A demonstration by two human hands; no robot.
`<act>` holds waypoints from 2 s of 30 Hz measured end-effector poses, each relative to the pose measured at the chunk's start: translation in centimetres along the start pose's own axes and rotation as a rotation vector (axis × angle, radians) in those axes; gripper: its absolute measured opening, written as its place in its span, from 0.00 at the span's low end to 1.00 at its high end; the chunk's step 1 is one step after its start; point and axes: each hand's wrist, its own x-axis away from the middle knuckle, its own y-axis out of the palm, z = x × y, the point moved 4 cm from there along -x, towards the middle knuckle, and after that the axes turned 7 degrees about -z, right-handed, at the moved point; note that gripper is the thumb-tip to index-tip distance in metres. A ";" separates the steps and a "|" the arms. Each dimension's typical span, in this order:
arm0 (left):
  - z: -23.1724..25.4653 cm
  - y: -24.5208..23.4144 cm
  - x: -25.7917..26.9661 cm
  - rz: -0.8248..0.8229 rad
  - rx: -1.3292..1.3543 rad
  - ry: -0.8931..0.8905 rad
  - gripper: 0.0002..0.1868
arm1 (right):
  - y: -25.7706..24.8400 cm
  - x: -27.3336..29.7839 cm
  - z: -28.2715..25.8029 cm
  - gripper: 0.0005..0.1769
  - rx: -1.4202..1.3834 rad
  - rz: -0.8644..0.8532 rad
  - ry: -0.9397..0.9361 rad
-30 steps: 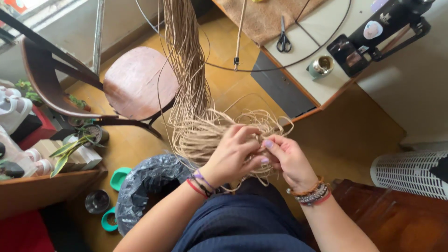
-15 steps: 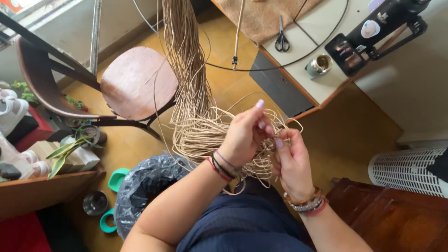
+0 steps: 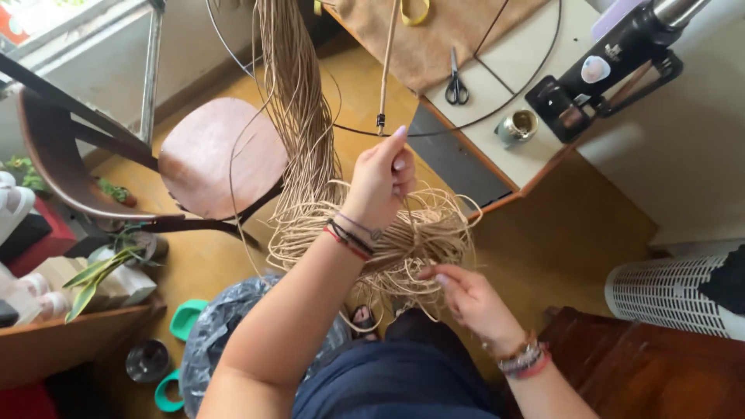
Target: Organizing and bundling wicker strands for furniture weaving
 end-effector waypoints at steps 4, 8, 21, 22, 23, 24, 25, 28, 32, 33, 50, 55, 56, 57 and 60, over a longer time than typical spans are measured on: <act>-1.3 0.1 0.8 -0.264 0.215 0.169 0.23 | -0.8 -1.6 0.8 0.10 -0.066 0.005 -0.234; -1.6 -0.5 1.0 -0.614 0.318 0.312 0.22 | -0.6 -0.9 -2.2 0.15 0.100 0.153 -0.329; -1.6 -4.3 -2.0 0.242 0.382 0.129 0.24 | 4.1 -1.3 -6.2 0.27 -0.794 -0.016 -0.378; -2.0 -4.1 -2.4 0.259 0.366 0.114 0.24 | 4.1 -0.9 -6.3 0.28 -0.791 -0.004 -0.379; -2.3 -3.9 -2.7 0.276 0.351 0.098 0.23 | 4.0 -0.4 -6.3 0.28 -0.787 0.008 -0.379; -1.8 -3.7 -2.7 0.276 0.346 0.112 0.23 | 4.1 -0.8 -6.5 0.28 -0.788 -0.006 -0.386; -1.3 -3.4 -2.7 0.242 0.353 0.117 0.23 | 4.1 -1.0 -6.8 0.27 -0.728 0.008 -0.434; 0.1 -0.8 -0.7 0.035 0.343 0.121 0.23 | 3.4 -0.4 -7.5 0.26 -0.334 0.027 -0.615; 2.7 4.0 4.2 -0.417 0.073 0.117 0.27 | 2.5 1.6 -12.1 0.16 0.680 -0.065 -0.617; 1.6 3.5 4.1 -0.414 0.072 0.120 0.27 | 1.2 1.2 -12.0 0.16 0.679 -0.070 -0.618; 6.1 -1.9 12.1 0.081 -1.067 1.096 0.21 | -3.7 -12.0 -6.7 0.30 0.764 0.340 -0.396; -0.3 -9.1 15.6 -0.112 -1.173 0.892 0.13 | -1.7 -11.5 -11.4 0.30 0.760 0.353 -0.353; -1.1 -9.7 15.8 -0.133 -1.212 0.758 0.13 | -0.8 -11.5 -12.5 0.30 0.763 0.356 -0.367; -2.1 -9.7 15.4 -0.127 -1.213 0.768 0.13 | 0.0 -11.4 -13.3 0.30 0.767 0.352 -0.376; -4.2 -9.0 17.3 0.128 -1.474 1.024 0.06 | 2.5 -10.8 -13.8 0.27 0.787 0.305 -0.338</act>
